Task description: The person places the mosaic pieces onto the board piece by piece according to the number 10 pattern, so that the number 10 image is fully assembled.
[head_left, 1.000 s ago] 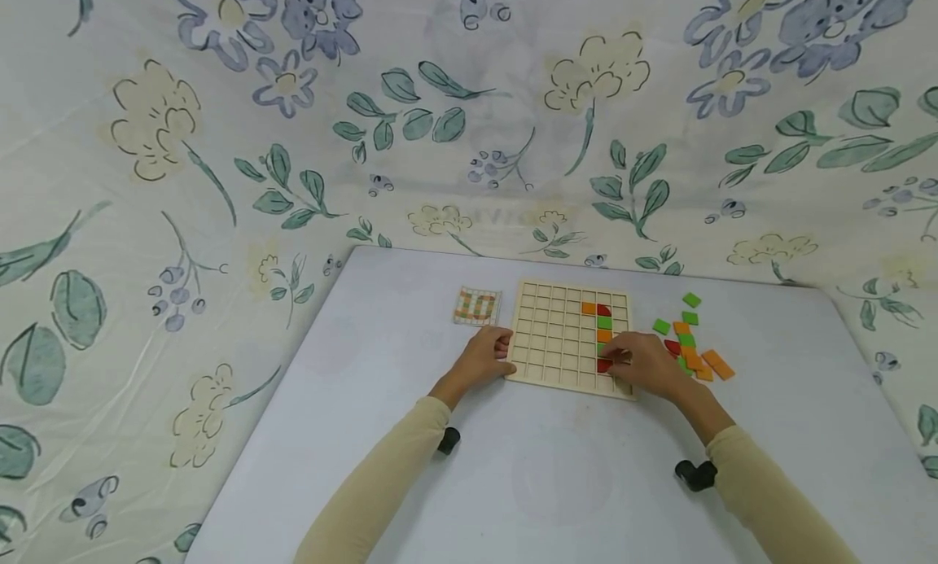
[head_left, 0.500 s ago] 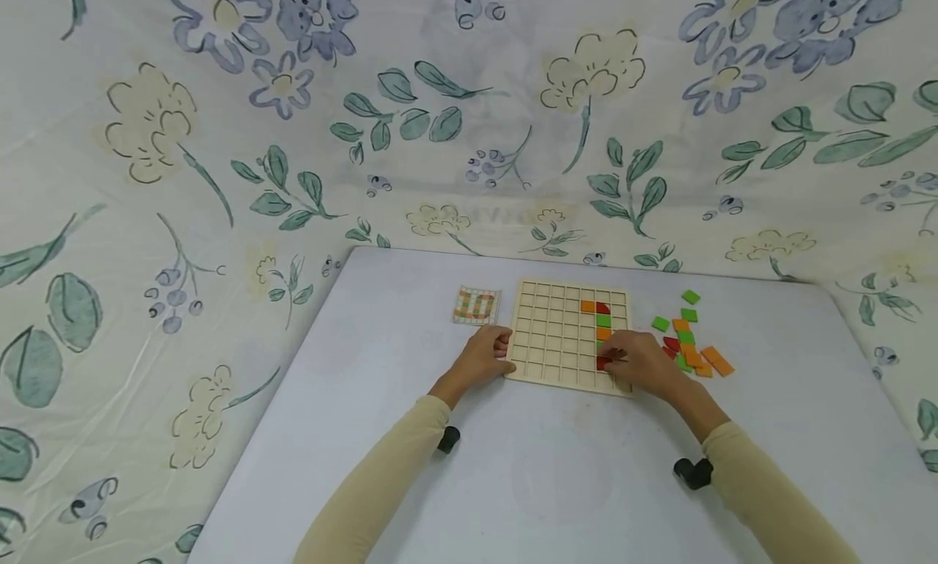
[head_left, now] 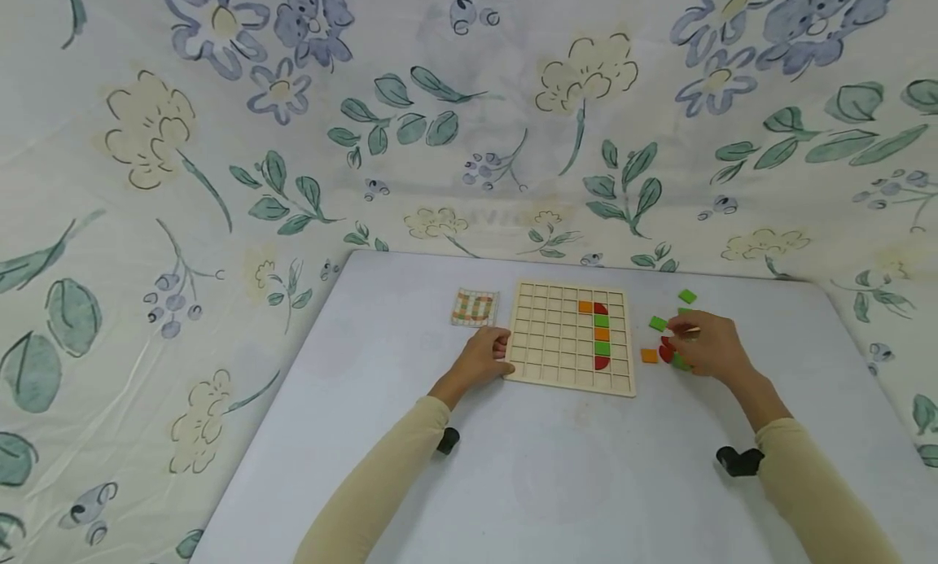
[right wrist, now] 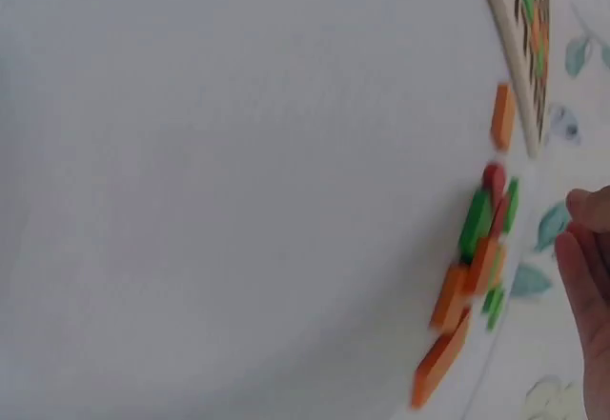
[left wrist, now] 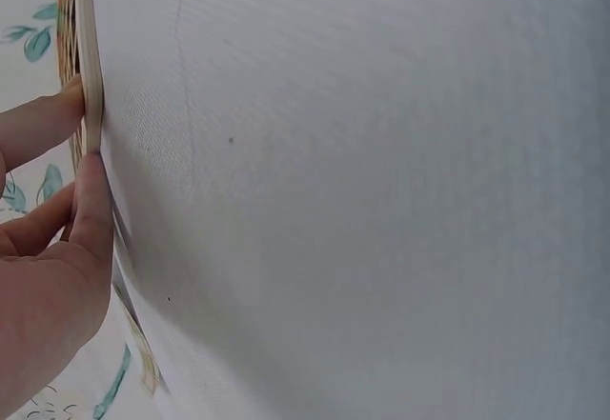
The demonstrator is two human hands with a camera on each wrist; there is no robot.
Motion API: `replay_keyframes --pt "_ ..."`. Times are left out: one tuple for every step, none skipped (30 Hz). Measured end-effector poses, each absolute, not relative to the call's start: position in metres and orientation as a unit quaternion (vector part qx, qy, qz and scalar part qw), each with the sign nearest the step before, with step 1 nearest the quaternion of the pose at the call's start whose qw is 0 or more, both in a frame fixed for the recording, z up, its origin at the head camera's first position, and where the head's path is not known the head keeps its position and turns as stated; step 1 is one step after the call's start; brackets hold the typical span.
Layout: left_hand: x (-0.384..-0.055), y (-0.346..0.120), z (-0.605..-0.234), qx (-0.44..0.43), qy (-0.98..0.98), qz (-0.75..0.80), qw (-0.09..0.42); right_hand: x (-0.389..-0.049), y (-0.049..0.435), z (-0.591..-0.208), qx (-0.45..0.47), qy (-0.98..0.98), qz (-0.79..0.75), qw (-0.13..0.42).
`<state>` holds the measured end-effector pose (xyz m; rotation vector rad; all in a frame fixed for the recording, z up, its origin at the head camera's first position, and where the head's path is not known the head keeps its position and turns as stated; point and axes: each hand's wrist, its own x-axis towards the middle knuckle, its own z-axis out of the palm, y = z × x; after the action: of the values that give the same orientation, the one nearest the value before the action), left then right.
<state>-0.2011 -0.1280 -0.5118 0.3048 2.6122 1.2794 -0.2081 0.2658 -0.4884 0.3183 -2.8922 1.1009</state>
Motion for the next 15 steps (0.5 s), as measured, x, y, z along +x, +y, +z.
replay_keyframes --pt "-0.202 -0.128 -0.512 0.102 0.888 0.434 0.108 -0.207 0.272 -0.49 0.091 -0.932 0.35 0.014" --pt "-0.202 -0.128 -0.513 0.103 0.888 0.435 0.108 -0.204 0.279 -0.491 0.079 -0.933 0.35 0.01" --pt "-0.202 -0.128 -0.513 0.103 0.888 0.436 0.108 -0.202 0.285 -0.492 0.07 -0.935 0.348 0.006" --pt "-0.202 -0.128 -0.513 0.103 0.887 0.436 0.108 -0.199 0.29 -0.494 0.061 -0.938 0.342 0.002" --pt "-0.202 -0.127 -0.512 0.104 0.887 0.436 0.108 -0.196 0.294 -0.495 0.054 -0.939 0.339 -0.002" --pt "-0.202 -0.127 -0.512 0.105 0.887 0.437 0.109 -0.193 0.298 -0.497 0.049 -0.941 0.335 -0.003" --pt "-0.202 -0.127 -0.512 0.104 0.887 0.436 0.11 -0.19 0.302 -0.498 0.047 -0.942 0.333 -0.002" --pt "-0.202 -0.127 -0.511 0.104 0.887 0.435 0.11 -0.187 0.305 -0.499 0.042 -0.943 0.331 -0.004" --pt "-0.202 -0.127 -0.511 0.104 0.888 0.435 0.111 -0.185 0.307 -0.5 0.038 -0.945 0.326 -0.004" --pt "-0.202 -0.128 -0.511 0.102 0.888 0.434 0.112 -0.183 0.308 -0.5 0.036 -0.946 0.324 -0.003" --pt "-0.202 -0.128 -0.511 0.102 0.888 0.434 0.112 -0.182 0.31 -0.501 0.036 -0.947 0.319 -0.003" --pt "-0.202 -0.128 -0.512 0.102 0.888 0.434 0.112 -0.181 0.312 -0.502 0.033 -0.948 0.316 -0.005" --pt "-0.202 -0.128 -0.512 0.102 0.888 0.434 0.113 -0.18 0.313 -0.502 0.031 -0.95 0.312 -0.008" --pt "-0.202 -0.128 -0.512 0.103 0.888 0.435 0.112 -0.179 0.314 -0.503 0.028 -0.95 0.31 -0.012" --pt "-0.202 -0.128 -0.512 0.104 0.887 0.437 0.113 -0.178 0.315 -0.504 0.023 -0.951 0.308 -0.016"
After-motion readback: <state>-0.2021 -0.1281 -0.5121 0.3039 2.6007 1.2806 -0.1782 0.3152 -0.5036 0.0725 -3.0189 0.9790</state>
